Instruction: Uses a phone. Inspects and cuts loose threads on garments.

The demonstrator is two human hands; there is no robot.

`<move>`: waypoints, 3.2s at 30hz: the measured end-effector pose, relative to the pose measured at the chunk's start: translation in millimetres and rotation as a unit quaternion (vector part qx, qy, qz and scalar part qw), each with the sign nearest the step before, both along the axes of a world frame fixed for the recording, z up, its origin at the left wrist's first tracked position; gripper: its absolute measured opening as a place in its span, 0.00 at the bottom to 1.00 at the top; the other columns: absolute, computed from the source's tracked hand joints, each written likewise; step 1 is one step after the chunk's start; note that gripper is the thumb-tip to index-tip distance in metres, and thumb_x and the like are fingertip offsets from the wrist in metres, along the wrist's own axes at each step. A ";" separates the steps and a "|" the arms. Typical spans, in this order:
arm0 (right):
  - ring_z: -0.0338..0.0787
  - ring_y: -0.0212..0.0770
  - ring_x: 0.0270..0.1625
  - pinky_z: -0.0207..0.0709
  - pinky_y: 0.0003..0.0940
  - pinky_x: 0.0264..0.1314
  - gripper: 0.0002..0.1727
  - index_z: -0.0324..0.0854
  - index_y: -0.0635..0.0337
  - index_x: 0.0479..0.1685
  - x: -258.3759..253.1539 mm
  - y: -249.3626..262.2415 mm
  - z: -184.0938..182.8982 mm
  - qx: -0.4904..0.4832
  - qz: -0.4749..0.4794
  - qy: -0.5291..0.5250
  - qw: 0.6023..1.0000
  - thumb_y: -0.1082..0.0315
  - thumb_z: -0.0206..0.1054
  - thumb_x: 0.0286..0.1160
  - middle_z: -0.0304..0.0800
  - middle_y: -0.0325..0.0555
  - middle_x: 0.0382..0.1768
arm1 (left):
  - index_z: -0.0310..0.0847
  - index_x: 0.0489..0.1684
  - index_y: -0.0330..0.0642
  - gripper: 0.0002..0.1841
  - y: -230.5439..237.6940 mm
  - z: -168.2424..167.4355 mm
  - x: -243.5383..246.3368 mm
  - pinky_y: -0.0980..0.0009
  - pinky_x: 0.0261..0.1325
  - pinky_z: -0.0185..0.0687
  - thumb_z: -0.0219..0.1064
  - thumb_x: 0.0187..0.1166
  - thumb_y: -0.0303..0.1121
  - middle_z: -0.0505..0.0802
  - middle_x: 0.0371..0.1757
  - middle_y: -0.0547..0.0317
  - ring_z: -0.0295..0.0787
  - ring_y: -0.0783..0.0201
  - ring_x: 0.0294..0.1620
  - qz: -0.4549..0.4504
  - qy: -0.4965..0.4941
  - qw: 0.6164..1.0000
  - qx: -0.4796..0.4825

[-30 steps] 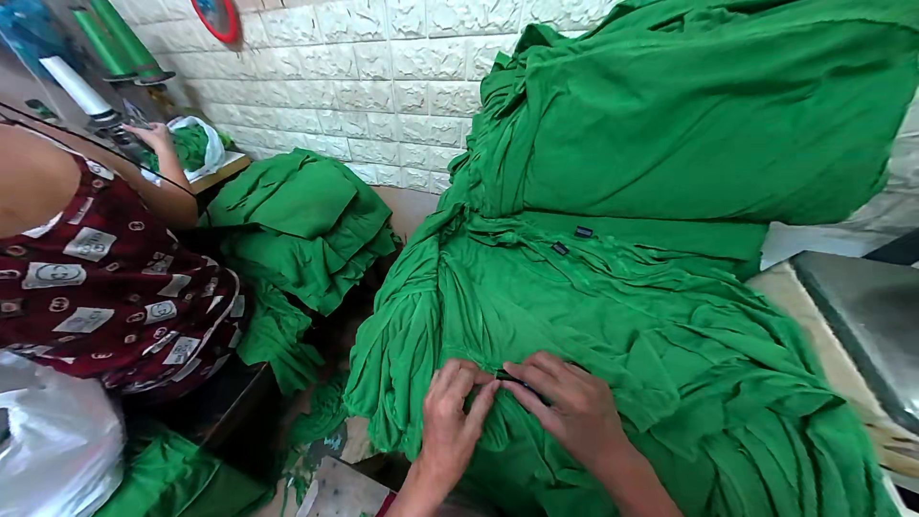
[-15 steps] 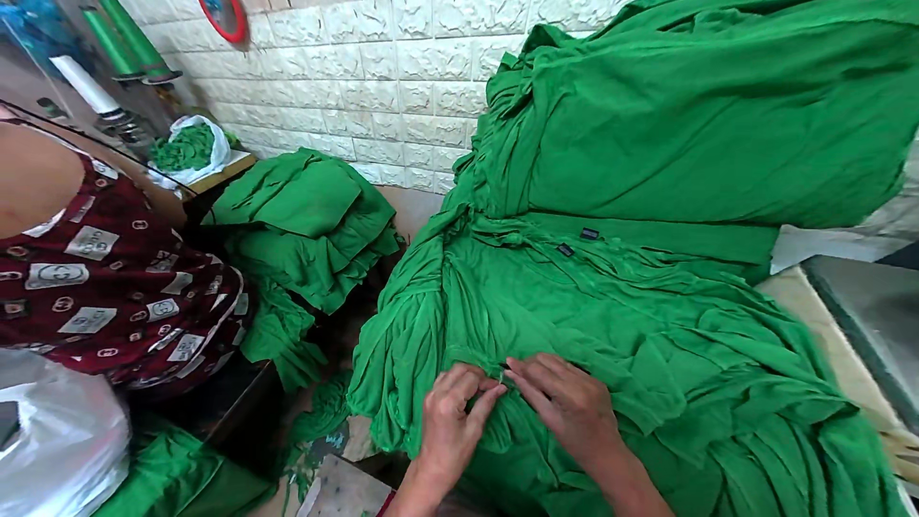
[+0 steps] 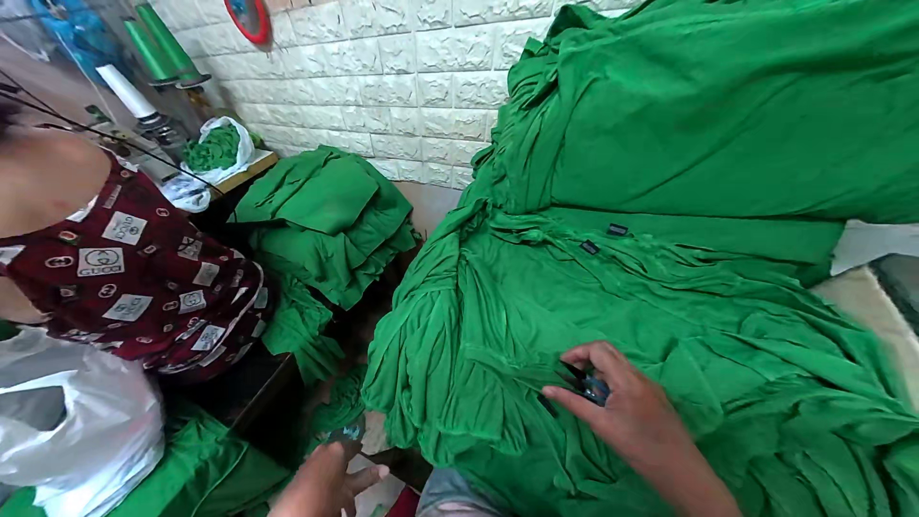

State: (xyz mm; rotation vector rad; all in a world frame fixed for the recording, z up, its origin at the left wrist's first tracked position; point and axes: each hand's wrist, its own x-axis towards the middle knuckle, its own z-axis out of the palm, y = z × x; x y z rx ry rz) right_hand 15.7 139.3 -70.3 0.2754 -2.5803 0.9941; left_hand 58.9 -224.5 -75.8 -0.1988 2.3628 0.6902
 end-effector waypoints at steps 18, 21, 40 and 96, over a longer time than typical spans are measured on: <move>0.75 0.22 0.19 0.69 0.22 0.19 0.12 0.87 0.53 0.32 -3.5 12.6 13.0 -0.095 -0.047 0.036 0.994 0.61 0.59 0.71 0.83 0.31 0.24 | 0.89 0.53 0.45 0.21 155.8 28.0 -101.8 0.45 0.69 0.71 0.74 0.74 0.52 0.94 0.53 0.57 0.89 0.55 0.59 -0.272 0.566 0.764 0.151; 0.71 0.20 0.15 0.68 0.19 0.17 0.10 0.84 0.56 0.33 -5.6 7.5 26.2 -0.157 -0.044 0.026 0.986 0.66 0.57 0.71 0.77 0.29 0.19 | 0.88 0.54 0.46 0.21 156.5 26.7 -104.1 0.45 0.71 0.68 0.71 0.77 0.53 0.95 0.53 0.59 0.89 0.57 0.58 -0.269 0.579 0.756 0.143; 0.82 0.37 0.31 0.77 0.37 0.32 0.10 0.88 0.59 0.44 -28.0 3.2 14.8 -0.070 -0.124 0.085 0.986 0.62 0.70 0.75 0.86 0.44 0.36 | 0.85 0.48 0.36 0.08 152.4 26.8 -131.4 0.76 0.52 0.81 0.63 0.84 0.30 0.90 0.42 0.63 0.85 0.77 0.43 -0.123 0.271 0.819 0.490; 0.91 0.48 0.28 0.83 0.50 0.27 0.18 0.80 0.60 0.53 -18.7 -11.9 4.7 0.077 0.002 0.037 0.996 0.53 0.58 0.86 0.89 0.45 0.28 | 0.87 0.51 0.40 0.13 161.4 9.5 -127.0 0.64 0.49 0.77 0.57 0.90 0.36 0.92 0.36 0.64 0.85 0.73 0.36 -0.179 0.405 0.812 0.380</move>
